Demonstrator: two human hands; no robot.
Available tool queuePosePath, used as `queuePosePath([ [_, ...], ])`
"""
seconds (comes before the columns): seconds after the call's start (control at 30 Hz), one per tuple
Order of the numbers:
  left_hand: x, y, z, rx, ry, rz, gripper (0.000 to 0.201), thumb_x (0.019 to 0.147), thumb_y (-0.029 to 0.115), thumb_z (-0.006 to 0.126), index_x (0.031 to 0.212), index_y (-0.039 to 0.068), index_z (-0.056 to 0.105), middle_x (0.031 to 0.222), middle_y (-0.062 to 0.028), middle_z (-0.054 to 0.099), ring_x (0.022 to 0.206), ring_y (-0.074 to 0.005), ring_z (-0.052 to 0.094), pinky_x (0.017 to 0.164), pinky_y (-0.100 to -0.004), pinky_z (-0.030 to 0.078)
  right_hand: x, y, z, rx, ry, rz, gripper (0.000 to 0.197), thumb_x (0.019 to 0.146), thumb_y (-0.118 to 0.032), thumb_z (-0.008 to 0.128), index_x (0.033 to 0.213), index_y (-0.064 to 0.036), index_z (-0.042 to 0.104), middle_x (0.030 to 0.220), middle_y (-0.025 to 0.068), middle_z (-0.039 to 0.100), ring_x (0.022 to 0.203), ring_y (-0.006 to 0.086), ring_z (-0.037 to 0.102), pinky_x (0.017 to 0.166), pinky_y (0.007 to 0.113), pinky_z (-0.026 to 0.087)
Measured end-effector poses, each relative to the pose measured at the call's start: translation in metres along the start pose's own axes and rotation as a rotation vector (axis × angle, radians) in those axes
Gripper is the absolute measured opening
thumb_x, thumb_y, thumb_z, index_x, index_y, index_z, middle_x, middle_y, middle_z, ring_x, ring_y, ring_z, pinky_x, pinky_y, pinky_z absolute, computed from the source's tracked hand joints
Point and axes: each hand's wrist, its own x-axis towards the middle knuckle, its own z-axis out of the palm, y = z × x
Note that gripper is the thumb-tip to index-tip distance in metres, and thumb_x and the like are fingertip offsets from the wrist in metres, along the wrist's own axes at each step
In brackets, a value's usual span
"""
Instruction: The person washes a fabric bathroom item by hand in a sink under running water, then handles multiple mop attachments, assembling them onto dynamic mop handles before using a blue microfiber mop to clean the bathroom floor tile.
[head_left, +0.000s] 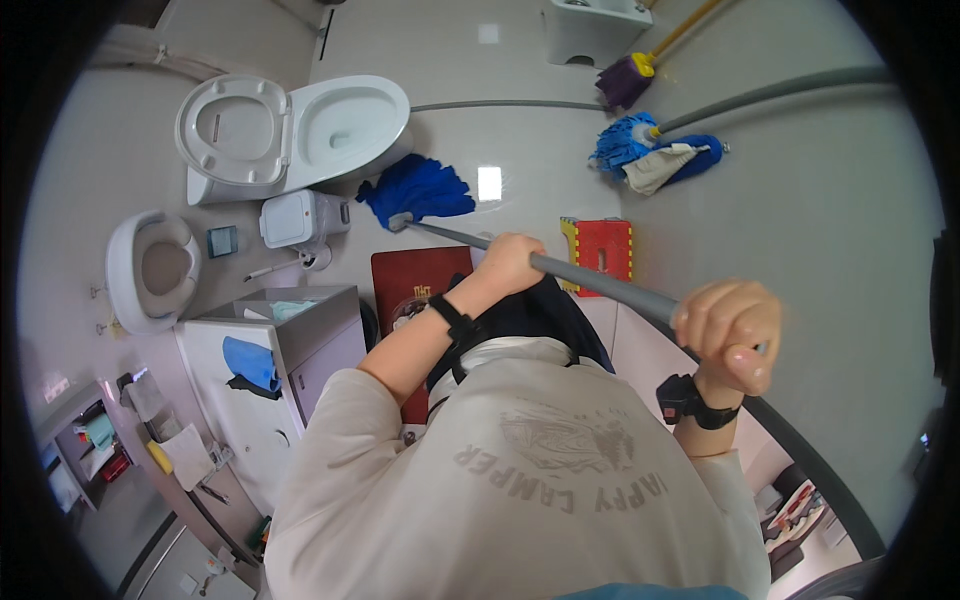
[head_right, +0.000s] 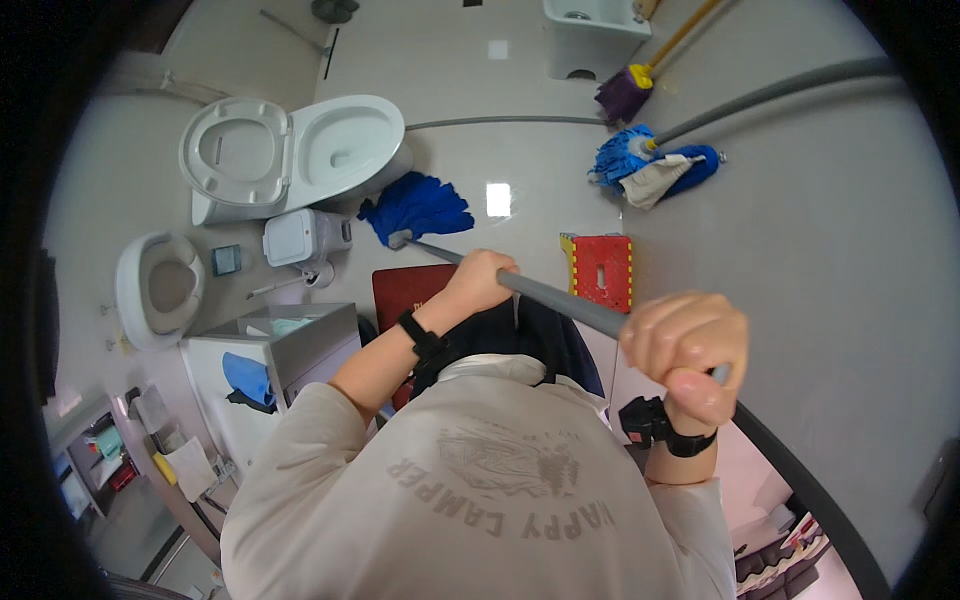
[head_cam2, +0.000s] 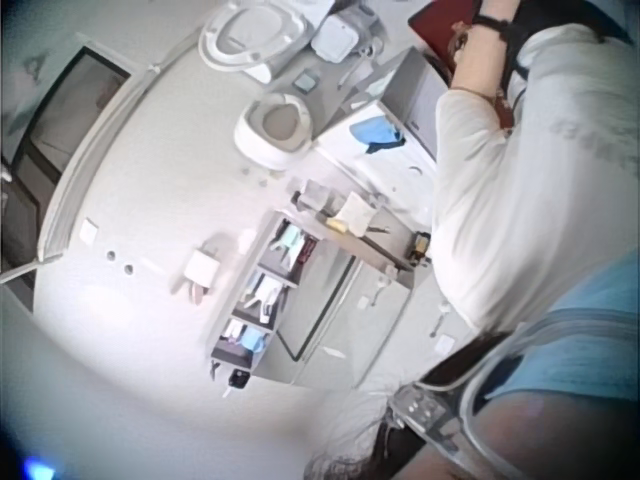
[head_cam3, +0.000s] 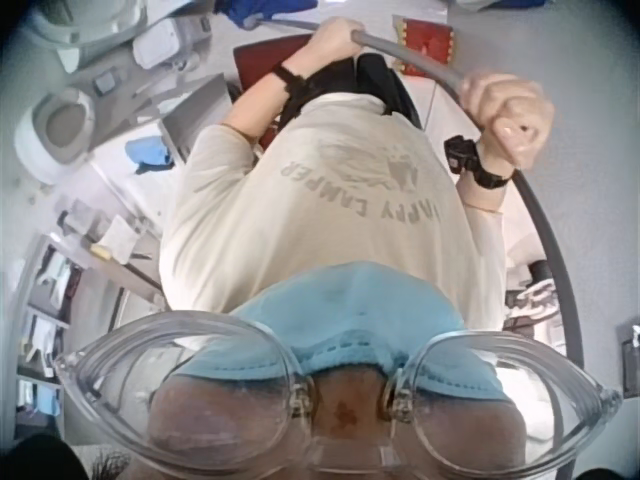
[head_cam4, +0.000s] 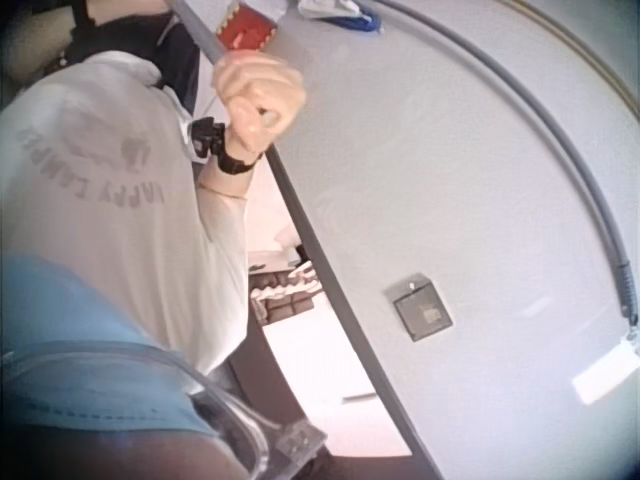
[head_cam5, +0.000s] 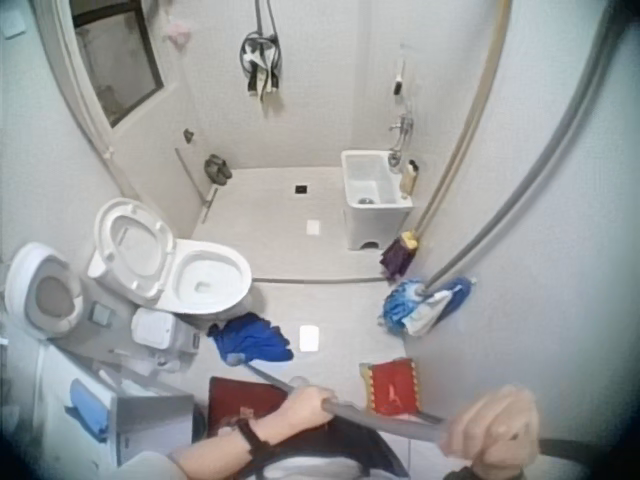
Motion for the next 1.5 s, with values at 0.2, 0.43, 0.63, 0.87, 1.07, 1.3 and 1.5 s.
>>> queuePosePath([
  [0.2,-0.011,0.039,0.027,-0.036,0.095,-0.057,0.019,0.072,0.013,0.062,0.059,0.002,0.054,0.059,-0.0177,0.055,0.06,-0.0367,0.056,0.056,-0.0407,0.045,-0.008,-0.026,-0.022,0.036,-0.209,0.002,0.028,0.06,-0.004,0.05,0.042,-0.0031,0.03,0.041,0.0066,0.032,0.033,0.0208,0.029,0.036,0.03,0.027],
  [0.43,0.035,0.114,0.082,-0.48,-0.015,0.086,0.02,0.063,0.009,0.068,0.067,0.007,0.048,0.073,-0.0062,0.054,0.076,-0.0286,0.054,0.067,-0.0379,0.041,0.006,-0.121,-0.058,-0.13,-0.425,-0.024,0.032,0.07,-0.012,0.05,0.044,-0.0107,0.031,0.04,-0.0008,0.039,0.032,0.0117,0.038,0.036,0.022,0.037],
  [0.63,0.075,0.162,0.1,-0.465,0.402,0.099,0.027,0.071,0.008,0.072,0.066,0.004,0.046,0.07,-0.0062,0.045,0.066,-0.021,0.045,0.06,-0.0294,0.038,0.027,-0.154,-0.048,-0.383,-0.339,-0.084,0.035,0.077,-0.029,0.053,0.05,-0.0152,0.036,0.043,-0.0055,0.044,0.035,0.0073,0.043,0.038,0.019,0.041],
  [0.87,0.135,0.122,0.081,-0.426,0.818,0.218,0.028,0.076,0.008,0.067,0.066,0.005,0.041,0.072,-0.008,0.045,0.074,-0.0258,0.044,0.068,-0.0339,0.037,0.069,-0.095,-0.005,-0.338,-0.597,-0.225,0.033,0.072,-0.017,0.052,0.046,-0.011,0.034,0.039,-0.0032,0.033,0.031,0.0114,0.034,0.034,0.021,0.03],
  [1.07,0.179,0.067,0.072,-0.391,0.696,0.196,0.028,0.078,0.01,0.063,0.065,0.004,0.04,0.068,-0.0105,0.043,0.064,-0.0265,0.043,0.06,-0.034,0.037,0.051,-0.034,0.005,-0.514,-0.158,-0.269,0.033,0.068,-0.015,0.05,0.044,-0.0061,0.029,0.04,0.0015,0.027,0.032,0.0175,0.027,0.036,0.029,0.024],
  [1.3,0.213,0.072,0.082,-0.441,0.246,0.483,0.026,0.076,0.011,0.063,0.064,0.005,0.041,0.065,-0.0111,0.047,0.063,-0.0301,0.047,0.057,-0.0377,0.037,0.044,-0.047,0.013,-0.762,0.182,-0.17,0.038,0.075,-0.018,0.054,0.048,-0.003,0.031,0.044,0.004,0.032,0.038,0.0192,0.034,0.042,0.03,0.031],
  [1.5,0.199,0.089,0.09,-0.443,-0.111,0.612,0.029,0.074,0.018,0.062,0.058,0.006,0.042,0.057,-0.0125,0.048,0.062,-0.0345,0.05,0.055,-0.0408,0.038,0.024,-0.044,0.039,-0.887,0.483,-0.162,0.041,0.083,-0.021,0.051,0.05,-0.0049,0.032,0.043,0.003,0.035,0.039,0.0155,0.035,0.044,0.03,0.034],
])
